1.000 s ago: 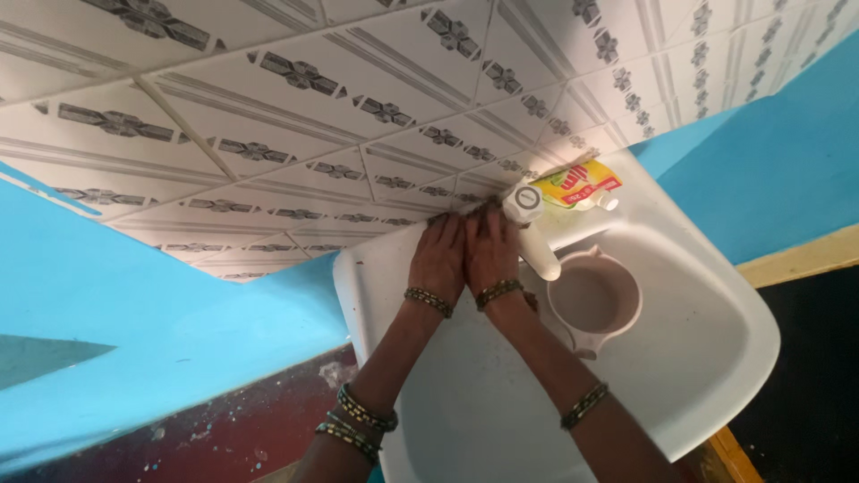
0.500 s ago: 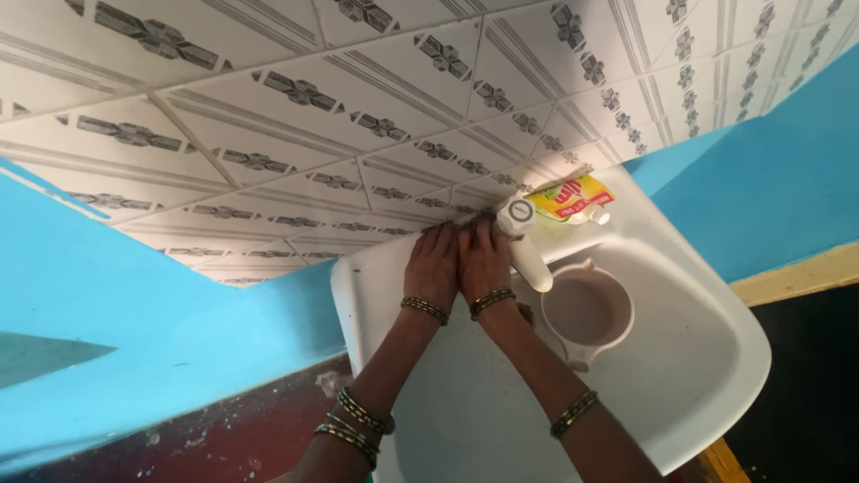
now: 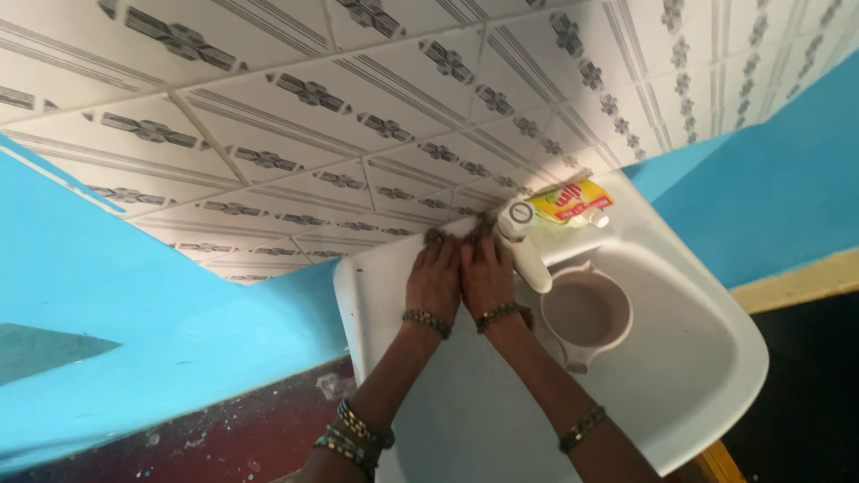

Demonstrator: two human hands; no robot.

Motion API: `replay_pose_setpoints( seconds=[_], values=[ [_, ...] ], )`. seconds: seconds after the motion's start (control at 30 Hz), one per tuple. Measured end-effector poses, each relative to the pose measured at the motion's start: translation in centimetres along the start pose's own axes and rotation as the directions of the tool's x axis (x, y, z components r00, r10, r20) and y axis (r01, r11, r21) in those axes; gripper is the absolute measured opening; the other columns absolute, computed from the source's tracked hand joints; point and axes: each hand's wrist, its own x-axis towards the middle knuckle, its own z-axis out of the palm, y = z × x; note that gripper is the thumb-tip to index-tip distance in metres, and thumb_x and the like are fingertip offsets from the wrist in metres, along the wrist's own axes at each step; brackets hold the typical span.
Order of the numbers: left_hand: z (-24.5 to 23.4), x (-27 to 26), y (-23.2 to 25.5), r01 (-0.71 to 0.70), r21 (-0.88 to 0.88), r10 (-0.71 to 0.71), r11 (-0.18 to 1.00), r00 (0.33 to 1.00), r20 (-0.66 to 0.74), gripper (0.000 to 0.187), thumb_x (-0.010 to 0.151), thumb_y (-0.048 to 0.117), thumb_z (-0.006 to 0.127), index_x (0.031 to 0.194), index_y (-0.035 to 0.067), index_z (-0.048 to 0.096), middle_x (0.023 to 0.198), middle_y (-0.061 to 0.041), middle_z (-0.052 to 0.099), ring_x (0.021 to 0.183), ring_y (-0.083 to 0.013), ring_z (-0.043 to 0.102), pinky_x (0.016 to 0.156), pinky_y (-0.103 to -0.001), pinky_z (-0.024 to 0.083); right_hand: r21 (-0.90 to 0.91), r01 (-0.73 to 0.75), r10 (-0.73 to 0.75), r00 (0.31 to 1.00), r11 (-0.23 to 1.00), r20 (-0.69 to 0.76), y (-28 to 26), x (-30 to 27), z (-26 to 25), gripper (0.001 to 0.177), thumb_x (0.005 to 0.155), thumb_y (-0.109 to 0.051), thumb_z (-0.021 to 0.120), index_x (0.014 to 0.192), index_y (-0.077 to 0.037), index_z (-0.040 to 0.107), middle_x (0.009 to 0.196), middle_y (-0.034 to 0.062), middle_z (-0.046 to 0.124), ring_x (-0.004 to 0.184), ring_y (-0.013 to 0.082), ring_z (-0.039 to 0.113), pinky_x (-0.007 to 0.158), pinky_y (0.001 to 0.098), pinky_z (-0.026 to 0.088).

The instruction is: The person scrubs the interior surfaces and rim of a white sink using a steel wool pad, moving the pad across the basin and around the faucet area.

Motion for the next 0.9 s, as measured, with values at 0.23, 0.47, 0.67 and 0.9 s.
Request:
replay_pose_setpoints(
  seconds=[0.23, 0.47, 0.67, 0.9],
  values=[
    [-0.6, -3.0, 1.6, -0.090, 0.000, 0.090, 0.996, 0.995, 0.041, 0.058, 0.086, 0.010, 0.066, 0.142, -0.002, 0.055, 0.145, -0.014, 0.051, 0.137, -0.0285, 0.046, 0.118, -0.039, 0.031, 0.043, -0.012, 0.014, 0.999, 0.999, -0.033, 0.5, -4.6, -2.1, 0.034, 0.079, -0.012, 0.069, 0.111, -0.008, 0.055, 0.149, 0.0228, 0.053, 0.117, 0.0329, 0.053, 0.092, 0.0486, 0.042],
    [0.8, -0.5, 0.5, -0.007, 0.012, 0.006, 1.000, 0.999, 0.045, 0.050, 0.089, 0.007, 0.063, 0.139, 0.001, 0.055, 0.147, -0.012, 0.052, 0.139, -0.0282, 0.046, 0.120, -0.038, 0.033, 0.093, 0.007, 0.008, 0.986, 0.996, -0.165, -0.1, -0.8, -0.6, 0.029, 0.081, -0.016, 0.068, 0.103, -0.004, 0.055, 0.139, 0.0303, 0.055, 0.114, 0.0373, 0.054, 0.096, 0.0500, 0.042],
    [0.3, -1.2, 1.2, 0.005, 0.056, -0.005, 0.998, 1.000, 0.008, 0.057, 0.087, 0.005, 0.063, 0.142, -0.001, 0.053, 0.146, -0.013, 0.052, 0.136, -0.0290, 0.046, 0.116, -0.037, 0.036, 0.186, 0.011, 0.011, 0.993, 0.983, -0.116, 0.8, -2.6, -1.5, 0.037, 0.080, -0.010, 0.064, 0.115, -0.003, 0.057, 0.135, 0.0235, 0.058, 0.114, 0.0372, 0.054, 0.101, 0.0493, 0.044],
    [0.4, -2.6, 2.5, -0.047, 0.115, 0.040, 0.992, 0.997, 0.065, 0.058, 0.081, 0.006, 0.065, 0.137, -0.003, 0.054, 0.146, -0.016, 0.050, 0.136, -0.0308, 0.045, 0.116, -0.039, 0.033, 0.050, -0.001, 0.007, 0.994, 0.999, -0.111, -0.3, -4.8, -2.1, 0.037, 0.080, -0.014, 0.064, 0.113, -0.001, 0.056, 0.140, 0.0293, 0.054, 0.112, 0.0389, 0.055, 0.096, 0.0473, 0.045]
  ],
)
